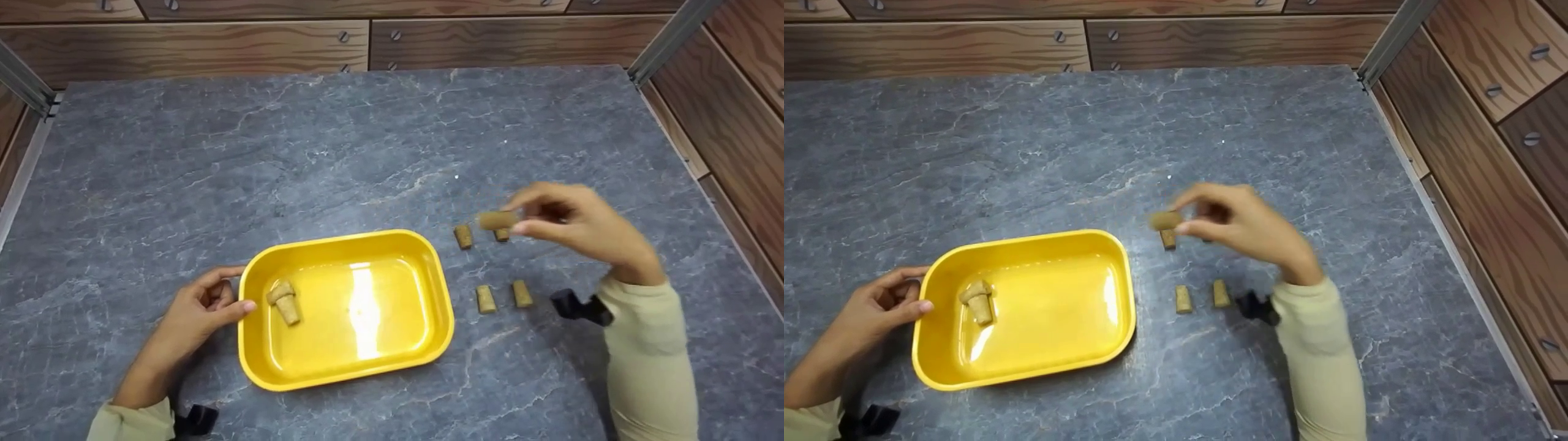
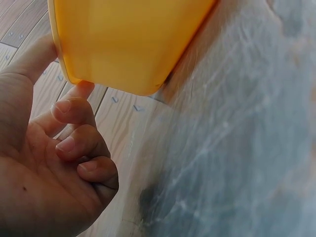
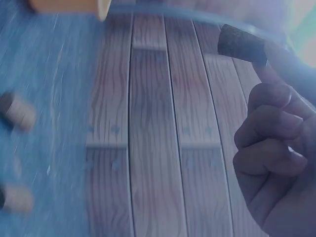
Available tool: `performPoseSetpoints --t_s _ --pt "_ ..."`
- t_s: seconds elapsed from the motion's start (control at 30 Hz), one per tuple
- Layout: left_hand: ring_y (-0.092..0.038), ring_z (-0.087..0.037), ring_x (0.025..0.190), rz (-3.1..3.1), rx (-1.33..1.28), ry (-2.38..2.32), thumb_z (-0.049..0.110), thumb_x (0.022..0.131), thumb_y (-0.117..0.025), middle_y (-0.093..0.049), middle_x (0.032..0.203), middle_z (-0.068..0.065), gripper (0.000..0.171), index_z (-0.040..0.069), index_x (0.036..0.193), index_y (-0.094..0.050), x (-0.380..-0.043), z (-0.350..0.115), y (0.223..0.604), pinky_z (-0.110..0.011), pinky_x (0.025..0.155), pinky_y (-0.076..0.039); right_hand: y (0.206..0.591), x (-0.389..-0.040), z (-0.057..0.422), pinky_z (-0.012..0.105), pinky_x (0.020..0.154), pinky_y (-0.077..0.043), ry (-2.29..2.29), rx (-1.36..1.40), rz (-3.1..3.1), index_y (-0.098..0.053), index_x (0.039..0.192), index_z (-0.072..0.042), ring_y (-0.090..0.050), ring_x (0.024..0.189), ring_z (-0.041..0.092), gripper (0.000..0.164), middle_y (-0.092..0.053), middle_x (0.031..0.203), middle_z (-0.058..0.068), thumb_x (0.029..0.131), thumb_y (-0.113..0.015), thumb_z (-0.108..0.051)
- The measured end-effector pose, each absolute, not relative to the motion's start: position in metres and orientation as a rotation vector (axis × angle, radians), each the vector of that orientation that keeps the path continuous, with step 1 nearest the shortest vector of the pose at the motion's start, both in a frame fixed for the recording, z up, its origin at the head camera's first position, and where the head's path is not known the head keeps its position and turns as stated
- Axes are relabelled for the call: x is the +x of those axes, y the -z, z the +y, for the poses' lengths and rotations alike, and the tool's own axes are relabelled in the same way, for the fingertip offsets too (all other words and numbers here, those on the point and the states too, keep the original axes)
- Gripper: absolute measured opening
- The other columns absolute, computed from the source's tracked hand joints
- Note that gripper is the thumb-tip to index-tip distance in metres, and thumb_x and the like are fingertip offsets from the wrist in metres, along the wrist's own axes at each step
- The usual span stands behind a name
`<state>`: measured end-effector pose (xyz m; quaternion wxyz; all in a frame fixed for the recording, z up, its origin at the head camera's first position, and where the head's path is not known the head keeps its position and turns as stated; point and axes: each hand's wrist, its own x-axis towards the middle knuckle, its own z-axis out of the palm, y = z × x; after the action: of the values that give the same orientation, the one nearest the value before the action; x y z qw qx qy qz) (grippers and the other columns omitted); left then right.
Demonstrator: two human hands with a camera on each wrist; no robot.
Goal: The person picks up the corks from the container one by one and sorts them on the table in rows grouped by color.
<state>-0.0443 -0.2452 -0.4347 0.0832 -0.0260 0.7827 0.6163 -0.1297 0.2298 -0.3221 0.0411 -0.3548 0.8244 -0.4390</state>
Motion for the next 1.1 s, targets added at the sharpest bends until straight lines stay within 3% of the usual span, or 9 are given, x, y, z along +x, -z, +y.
performPoseSetpoints --t_s 0.13,0.27,0.57,0.83,1.1 --pt "-0.038 -0.005 0.058 2.337 -0.08 -1.838 -0.004 0.081 -0.072 -0.04 0.064 0.005 0.042 -0.003 0.121 -0.06 -0.045 -0.245 0.435 -0.018 0.055 -0.035 0.334 -0.128 0.261 0.019 0.048 -0.039 1.516 -0.943 2.543 -0.065 0.105 0.006 -0.05 0.058 0.003 0.031 -0.061 0.074 -0.005 0.078 -0.063 0.021" --pt "-0.038 -0.005 0.058 2.343 -0.081 -1.834 -0.004 0.081 -0.072 -0.041 0.064 0.005 0.042 -0.003 0.121 -0.06 -0.044 -0.246 0.435 -0.018 0.054 -0.035 0.34 -0.127 0.284 0.021 0.048 -0.037 1.463 -0.803 2.685 -0.065 0.103 0.007 -0.049 0.057 0.004 0.03 -0.059 0.071 -0.004 0.077 -0.063 0.022" --pt "-0.037 -0.005 0.057 2.349 -0.08 -1.846 -0.006 0.08 -0.071 -0.039 0.063 0.004 0.041 -0.003 0.12 -0.061 -0.043 -0.247 0.435 -0.019 0.053 -0.034 0.355 -0.133 0.317 0.028 0.045 -0.031 1.137 -0.482 2.871 -0.066 0.11 -0.004 -0.04 0.051 0.006 0.021 -0.055 0.069 -0.006 0.089 -0.067 -0.006" --pt "-0.037 -0.005 0.057 2.353 -0.077 -1.835 -0.004 0.081 -0.072 -0.039 0.064 0.004 0.043 -0.003 0.121 -0.06 -0.043 -0.246 0.433 -0.019 0.054 -0.034 0.375 -0.145 0.336 0.026 0.045 -0.032 0.994 -0.385 2.891 -0.066 0.109 -0.004 -0.038 0.052 0.005 0.021 -0.052 0.068 -0.006 0.089 -0.068 -0.01" --pt "-0.037 -0.005 0.057 2.352 -0.082 -1.831 -0.004 0.08 -0.072 -0.04 0.063 0.004 0.043 -0.003 0.121 -0.06 -0.044 -0.245 0.433 -0.019 0.054 -0.034 0.383 -0.154 0.343 0.026 0.046 -0.034 0.766 -0.276 2.859 -0.064 0.112 -0.006 -0.037 0.05 0.006 0.023 -0.053 0.069 0.005 0.093 -0.065 -0.018"
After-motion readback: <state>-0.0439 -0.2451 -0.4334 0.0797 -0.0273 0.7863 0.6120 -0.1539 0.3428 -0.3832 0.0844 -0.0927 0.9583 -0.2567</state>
